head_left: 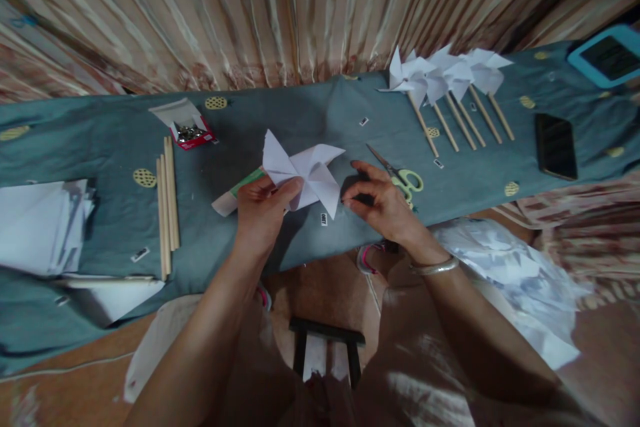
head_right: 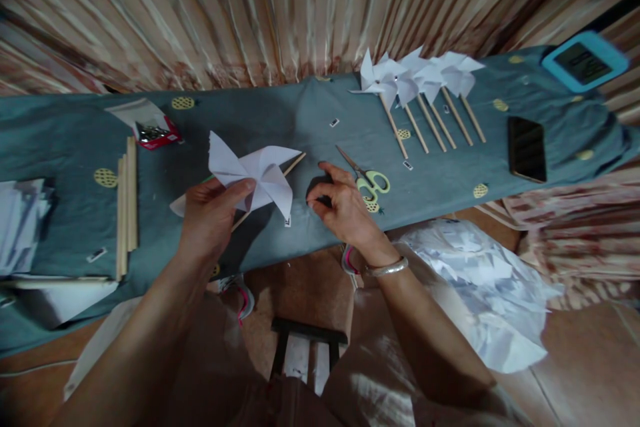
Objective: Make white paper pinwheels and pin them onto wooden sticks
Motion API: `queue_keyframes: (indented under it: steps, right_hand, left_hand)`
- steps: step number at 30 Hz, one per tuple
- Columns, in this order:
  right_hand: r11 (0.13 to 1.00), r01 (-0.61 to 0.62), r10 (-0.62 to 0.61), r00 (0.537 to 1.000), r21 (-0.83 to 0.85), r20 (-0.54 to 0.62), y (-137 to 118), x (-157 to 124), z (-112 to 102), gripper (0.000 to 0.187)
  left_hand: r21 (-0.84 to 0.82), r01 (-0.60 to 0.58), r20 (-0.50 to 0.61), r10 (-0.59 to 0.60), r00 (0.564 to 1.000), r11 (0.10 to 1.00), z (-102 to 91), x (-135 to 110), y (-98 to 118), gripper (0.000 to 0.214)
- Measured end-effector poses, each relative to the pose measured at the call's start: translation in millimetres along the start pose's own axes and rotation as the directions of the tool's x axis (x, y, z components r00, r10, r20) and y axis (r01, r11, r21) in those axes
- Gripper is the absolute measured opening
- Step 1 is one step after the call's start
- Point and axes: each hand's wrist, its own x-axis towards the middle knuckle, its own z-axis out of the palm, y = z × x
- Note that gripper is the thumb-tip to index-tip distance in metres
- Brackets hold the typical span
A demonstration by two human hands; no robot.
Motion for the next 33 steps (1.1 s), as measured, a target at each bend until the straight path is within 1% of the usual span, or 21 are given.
queue_keyframes:
  steps: [5, 9, 12, 16, 20, 22, 24, 26, 28, 29, 31, 33]
  right_hand:
    - [0.998, -0.018, 0.015, 0.997, -0.052, -0.072, 2.0, -2.0, -9.0, 0.014]
    - [0.998, -0.049, 0.047, 0.998, -0.049, -0.045, -9.1, -2.9, -12.5, 0.016]
    - [0.991, -0.057, 0.055, 0.998, -0.121, -0.020, -16.9, -3.4, -10.4, 0.013]
    - [0.973, 0.019, -0.016, 1.000, -0.230, 0.017, -18.6, -3.9, -5.8, 0.010]
    - [0.966, 0.087, -0.075, 0.995, -0.242, 0.061, -16.2, -6.0, -5.8, 0.016]
    - [0.975, 0.087, -0.079, 0.996, -0.205, 0.048, -15.4, -7.3, -8.5, 0.018]
    - [0.992, 0.047, -0.049, 0.999, -0.114, -0.013, -16.0, -8.1, -12.9, 0.017]
    - [0.999, -0.014, 0.020, 0.993, 0.053, -0.114, -19.5, -7.9, -17.6, 0.013]
    - [0.967, -0.051, 0.101, 0.977, 0.250, -0.189, -27.2, -7.0, -20.5, 0.008]
    - [0.941, -0.053, 0.127, 0.970, 0.336, -0.205, -32.5, -6.5, -20.8, 0.006]
    - [0.900, -0.032, 0.133, 0.970, 0.434, -0.203, -44.7, -5.7, -18.7, 0.004]
    - [0.898, 0.011, 0.080, 0.979, 0.441, -0.188, -56.5, -5.3, -14.1, 0.006]
  left_hand:
    - [0.046, -0.014, 0.003, 0.014, 1.000, 0.999, -0.6, 0.3, 0.5, 0.003]
    - [0.050, -0.029, 0.006, 0.029, 1.000, 0.998, -0.3, 1.0, -1.3, 0.004]
    - [0.057, -0.040, 0.016, 0.039, 0.999, 0.998, -0.3, 1.2, -3.7, 0.004]
    - [0.069, -0.036, 0.025, 0.034, 0.999, 0.997, -0.3, 0.4, -4.7, 0.002]
    - [0.069, -0.033, 0.026, 0.031, 0.999, 0.997, -0.2, -0.1, -4.2, 0.002]
    - [0.074, -0.034, 0.029, 0.032, 0.999, 0.997, -0.1, -0.4, -4.0, 0.003]
    - [0.081, -0.034, 0.030, 0.032, 0.999, 0.996, 0.1, -0.8, -4.1, 0.004]
    - [0.083, -0.038, 0.034, 0.035, 0.999, 0.996, 0.9, -1.3, -4.5, 0.005]
    - [0.092, -0.046, 0.046, 0.042, 0.998, 0.995, 2.1, -1.8, -5.1, 0.005]
    - [0.105, -0.053, 0.051, 0.048, 0.998, 0.993, 2.9, -2.2, -5.3, 0.005]
    - [0.145, -0.069, 0.064, 0.060, 0.996, 0.987, 4.4, -3.0, -5.6, 0.005]
    - [0.190, -0.088, 0.081, 0.074, 0.994, 0.978, 5.6, -4.1, -5.6, 0.006]
